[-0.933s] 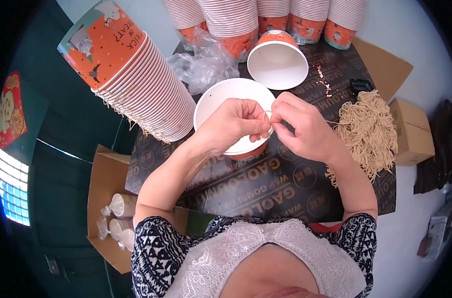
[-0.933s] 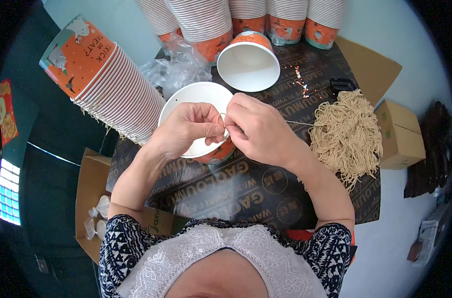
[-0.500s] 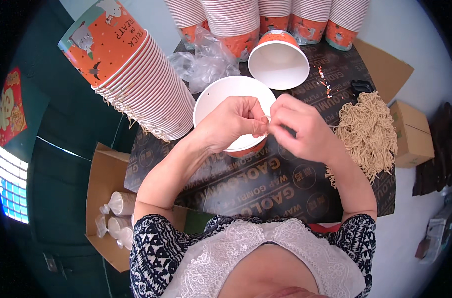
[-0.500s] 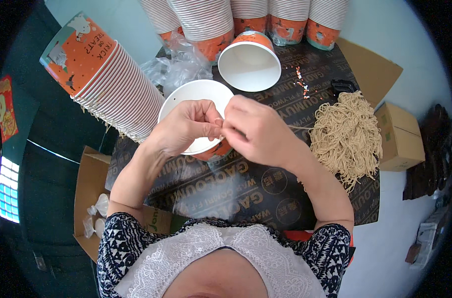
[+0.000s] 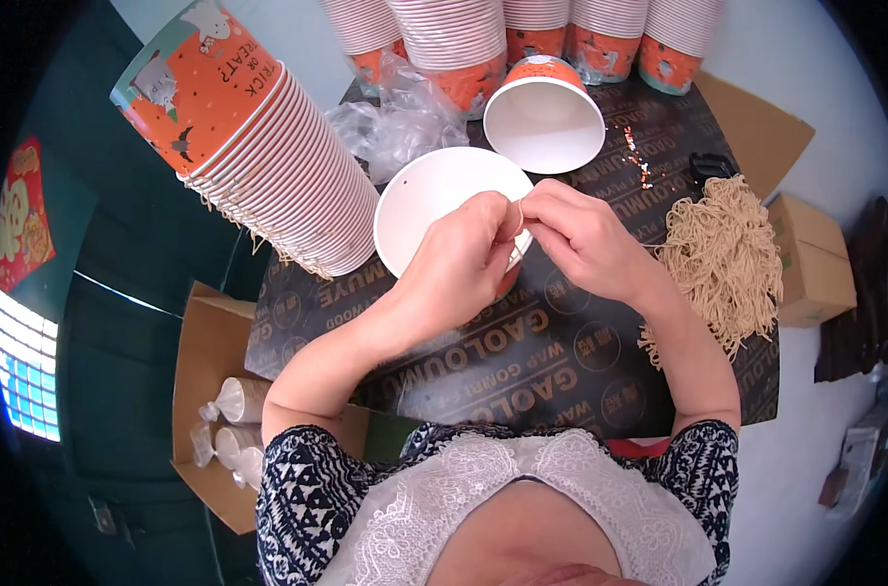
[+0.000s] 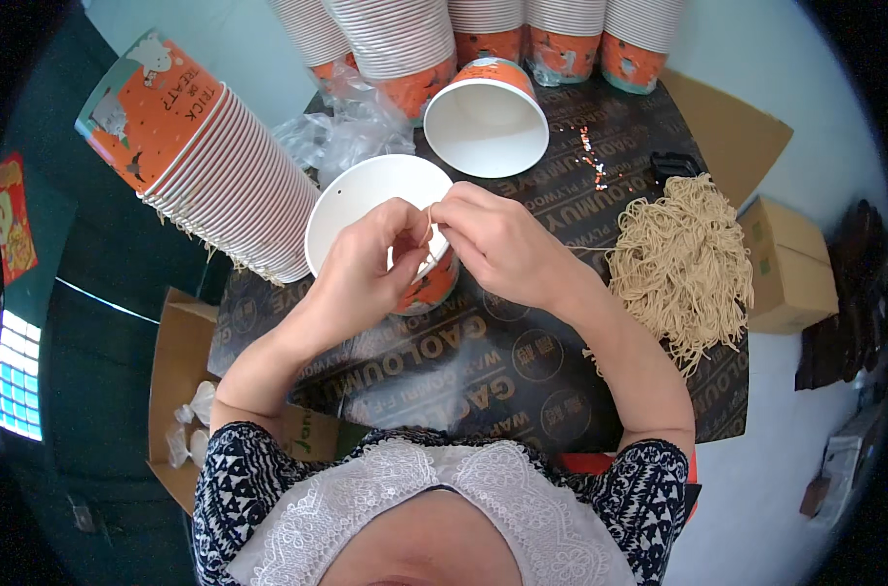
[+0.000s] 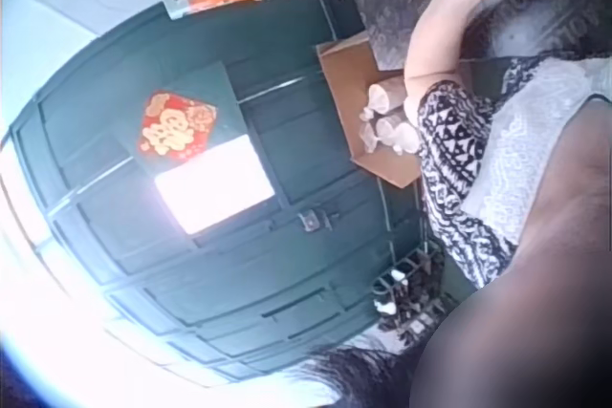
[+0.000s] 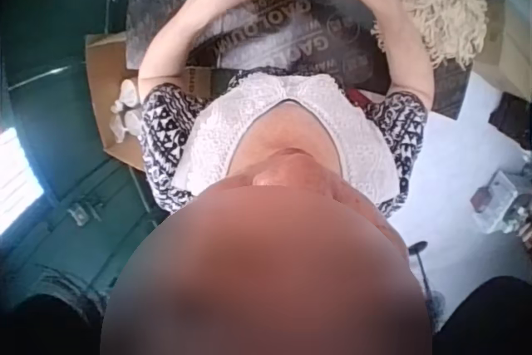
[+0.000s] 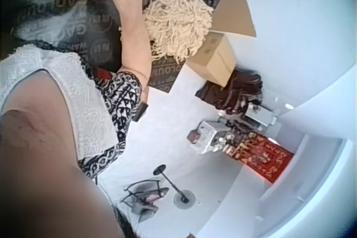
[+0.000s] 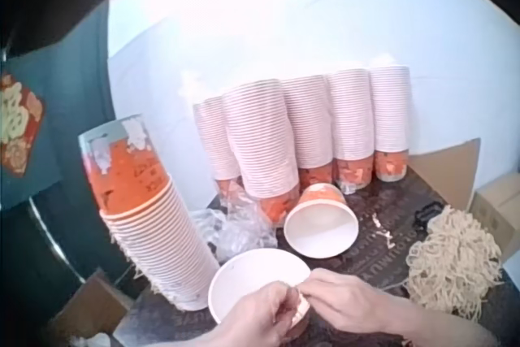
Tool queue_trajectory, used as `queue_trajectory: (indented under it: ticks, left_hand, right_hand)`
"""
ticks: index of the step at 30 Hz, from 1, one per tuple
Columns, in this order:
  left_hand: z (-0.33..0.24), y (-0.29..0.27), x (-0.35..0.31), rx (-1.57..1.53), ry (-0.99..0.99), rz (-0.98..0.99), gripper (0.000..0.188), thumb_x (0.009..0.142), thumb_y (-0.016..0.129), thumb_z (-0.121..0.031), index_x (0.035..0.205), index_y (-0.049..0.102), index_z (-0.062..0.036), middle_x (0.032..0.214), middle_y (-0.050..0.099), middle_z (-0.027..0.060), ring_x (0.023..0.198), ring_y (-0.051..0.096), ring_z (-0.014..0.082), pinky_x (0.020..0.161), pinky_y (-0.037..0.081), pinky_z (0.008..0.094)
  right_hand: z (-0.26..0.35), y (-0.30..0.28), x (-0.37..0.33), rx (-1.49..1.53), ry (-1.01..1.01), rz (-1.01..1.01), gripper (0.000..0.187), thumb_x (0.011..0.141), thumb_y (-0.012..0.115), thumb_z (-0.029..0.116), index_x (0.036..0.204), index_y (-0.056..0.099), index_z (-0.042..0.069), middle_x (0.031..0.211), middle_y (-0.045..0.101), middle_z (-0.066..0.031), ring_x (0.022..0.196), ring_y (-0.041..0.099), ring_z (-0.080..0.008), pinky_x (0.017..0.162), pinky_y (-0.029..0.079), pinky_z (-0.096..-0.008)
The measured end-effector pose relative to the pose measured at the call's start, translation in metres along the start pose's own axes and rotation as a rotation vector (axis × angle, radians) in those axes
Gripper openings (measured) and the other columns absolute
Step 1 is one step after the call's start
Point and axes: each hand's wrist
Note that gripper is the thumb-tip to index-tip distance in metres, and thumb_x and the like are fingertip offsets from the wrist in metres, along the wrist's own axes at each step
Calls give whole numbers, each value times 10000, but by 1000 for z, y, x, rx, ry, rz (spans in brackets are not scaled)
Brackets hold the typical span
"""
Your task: Tie strings onto the rims of paper buckets for packaging.
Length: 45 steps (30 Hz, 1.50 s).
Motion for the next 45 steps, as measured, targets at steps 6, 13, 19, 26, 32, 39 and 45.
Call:
queue_trajectory:
  ticks: [6,13,19,26,32,39,45]
  left_hand:
    - [8,8,-7,354,225,-158,155,803,677,37,904,564,6,830,633,147,690,640,300,607,496,379]
    - [15,15,-7,383,321,-213,162,808,680,-33,930,574,-23,771,608,144,682,595,332,629,472,429]
    - [18,14,-7,503,477,-265,177,784,725,6,917,614,-31,711,638,92,634,620,274,592,488,381]
    - [21,10,-8,289,329,-247,143,809,704,3,914,612,-26,715,651,117,633,656,269,579,509,350]
    - [18,4,-3,32,124,-177,72,846,677,-22,859,614,11,707,660,154,629,682,271,569,513,337]
    - [19,-1,0,-45,-67,-97,61,852,632,-32,829,618,23,664,643,172,622,677,284,578,507,360]
    - [16,-2,8,19,-118,-122,88,825,602,-49,784,613,29,669,640,189,636,671,331,598,507,412]
  right_hand:
    - [0,2,0,78,40,-20,152,890,564,-13,1034,605,-40,952,604,-176,862,621,-364,748,505,-411]
    - [-1,1,-1,147,140,40,181,903,567,18,1063,634,-35,976,612,-169,893,628,-342,782,504,-394]
    - [1,-2,0,189,194,133,188,899,576,-11,1075,635,-40,1022,616,-132,940,624,-266,839,499,-342]
    - [3,-5,1,268,264,89,39,873,617,-20,911,616,-31,980,588,-99,857,595,-168,751,481,-295]
    - [13,-2,0,24,61,-73,63,831,632,-34,839,571,-24,1026,559,-107,837,599,-202,708,483,-304]
    - [30,-7,0,-187,-33,29,72,796,615,-16,802,543,-16,1014,528,-149,792,624,-345,648,515,-424]
    - [37,-14,0,-285,-114,170,90,729,609,-23,780,539,-2,968,500,-142,766,618,-325,651,536,-427]
Point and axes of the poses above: each hand's wrist, its own x-axis towards the middle knuckle, its own y-axis out of the palm, z = x × y
